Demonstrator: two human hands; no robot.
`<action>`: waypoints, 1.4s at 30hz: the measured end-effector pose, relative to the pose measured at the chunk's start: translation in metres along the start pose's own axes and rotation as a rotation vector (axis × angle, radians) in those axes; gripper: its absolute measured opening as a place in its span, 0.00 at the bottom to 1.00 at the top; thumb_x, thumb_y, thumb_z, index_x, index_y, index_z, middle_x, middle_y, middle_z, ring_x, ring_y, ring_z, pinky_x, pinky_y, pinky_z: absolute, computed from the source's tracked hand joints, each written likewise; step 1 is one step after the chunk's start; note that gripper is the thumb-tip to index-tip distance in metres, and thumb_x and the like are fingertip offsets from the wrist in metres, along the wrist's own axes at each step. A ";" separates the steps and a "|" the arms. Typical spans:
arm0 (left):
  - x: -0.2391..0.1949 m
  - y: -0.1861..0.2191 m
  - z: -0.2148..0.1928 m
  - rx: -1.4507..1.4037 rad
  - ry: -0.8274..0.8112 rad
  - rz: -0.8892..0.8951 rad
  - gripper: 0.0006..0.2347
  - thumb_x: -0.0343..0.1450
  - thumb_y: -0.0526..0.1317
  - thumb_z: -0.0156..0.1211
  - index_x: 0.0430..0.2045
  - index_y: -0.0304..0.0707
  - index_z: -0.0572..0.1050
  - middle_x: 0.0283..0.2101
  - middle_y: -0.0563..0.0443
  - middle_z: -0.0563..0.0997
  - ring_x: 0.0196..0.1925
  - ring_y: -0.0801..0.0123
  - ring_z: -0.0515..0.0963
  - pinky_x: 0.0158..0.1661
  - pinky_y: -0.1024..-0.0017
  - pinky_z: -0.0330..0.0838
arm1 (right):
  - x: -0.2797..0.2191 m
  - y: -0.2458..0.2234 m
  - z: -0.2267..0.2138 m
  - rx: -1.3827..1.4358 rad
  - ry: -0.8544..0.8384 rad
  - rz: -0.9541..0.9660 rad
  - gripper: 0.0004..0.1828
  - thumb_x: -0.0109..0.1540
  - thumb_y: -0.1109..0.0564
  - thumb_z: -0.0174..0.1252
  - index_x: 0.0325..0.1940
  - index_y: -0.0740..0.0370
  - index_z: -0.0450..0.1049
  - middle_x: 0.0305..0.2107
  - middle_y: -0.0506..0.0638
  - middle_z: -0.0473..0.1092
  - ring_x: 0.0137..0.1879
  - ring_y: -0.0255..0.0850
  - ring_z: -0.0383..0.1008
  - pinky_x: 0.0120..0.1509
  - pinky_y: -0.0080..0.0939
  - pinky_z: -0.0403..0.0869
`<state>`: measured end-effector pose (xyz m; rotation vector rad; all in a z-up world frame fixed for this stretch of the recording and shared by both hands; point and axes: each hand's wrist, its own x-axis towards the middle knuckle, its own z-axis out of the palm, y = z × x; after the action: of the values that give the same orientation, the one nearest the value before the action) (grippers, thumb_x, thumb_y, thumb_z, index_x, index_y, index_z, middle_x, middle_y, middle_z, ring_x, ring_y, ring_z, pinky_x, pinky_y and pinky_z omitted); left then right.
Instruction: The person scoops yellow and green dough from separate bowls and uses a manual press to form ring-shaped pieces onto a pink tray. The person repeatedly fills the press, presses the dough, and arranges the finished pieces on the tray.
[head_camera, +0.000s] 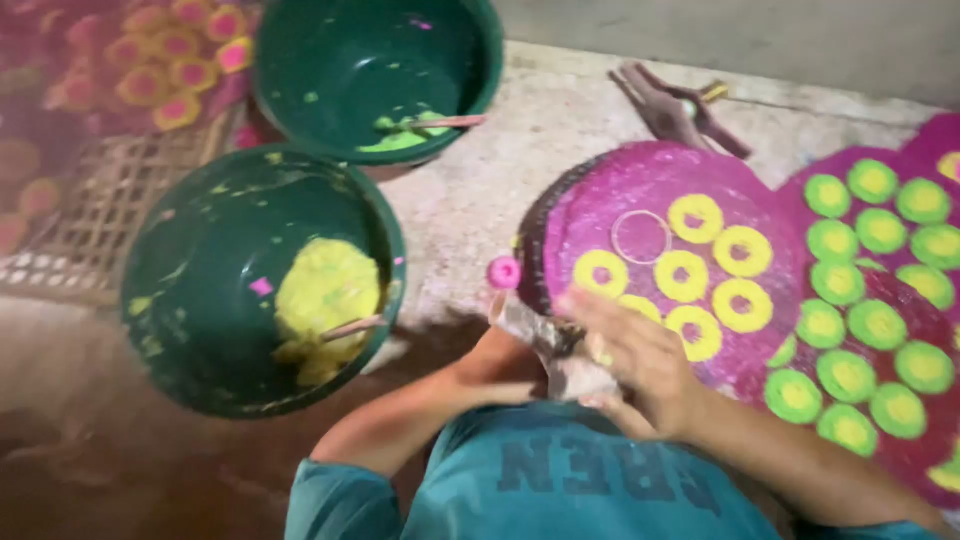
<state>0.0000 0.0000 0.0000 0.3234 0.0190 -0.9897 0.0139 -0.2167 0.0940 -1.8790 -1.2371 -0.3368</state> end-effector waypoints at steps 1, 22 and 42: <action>0.011 -0.004 0.000 0.275 0.011 0.002 0.23 0.71 0.38 0.70 0.61 0.38 0.71 0.57 0.49 0.79 0.59 0.67 0.80 0.57 0.66 0.72 | -0.020 0.001 -0.008 -0.018 0.036 0.110 0.40 0.68 0.42 0.53 0.78 0.61 0.47 0.67 0.74 0.58 0.73 0.66 0.60 0.72 0.57 0.63; 0.261 0.069 -0.028 -0.226 -0.353 0.624 0.22 0.80 0.61 0.44 0.40 0.38 0.70 0.36 0.53 0.71 0.45 0.65 0.72 0.62 0.60 0.66 | -0.160 0.152 -0.146 0.742 -0.389 1.572 0.48 0.68 0.28 0.21 0.53 0.71 0.74 0.36 0.62 0.79 0.41 0.51 0.81 0.52 0.55 0.79; 0.303 0.107 -0.108 -0.422 -0.416 0.722 0.13 0.76 0.52 0.45 0.30 0.46 0.68 0.30 0.59 0.68 0.37 0.70 0.70 0.52 0.63 0.72 | -0.066 0.186 -0.122 -0.001 -0.595 1.498 0.46 0.63 0.23 0.28 0.43 0.64 0.77 0.24 0.59 0.75 0.33 0.48 0.78 0.44 0.53 0.75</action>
<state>0.2695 -0.1636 -0.1241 -0.2625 -0.2493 -0.3015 0.1666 -0.3810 0.0354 -2.4132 0.1332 1.0565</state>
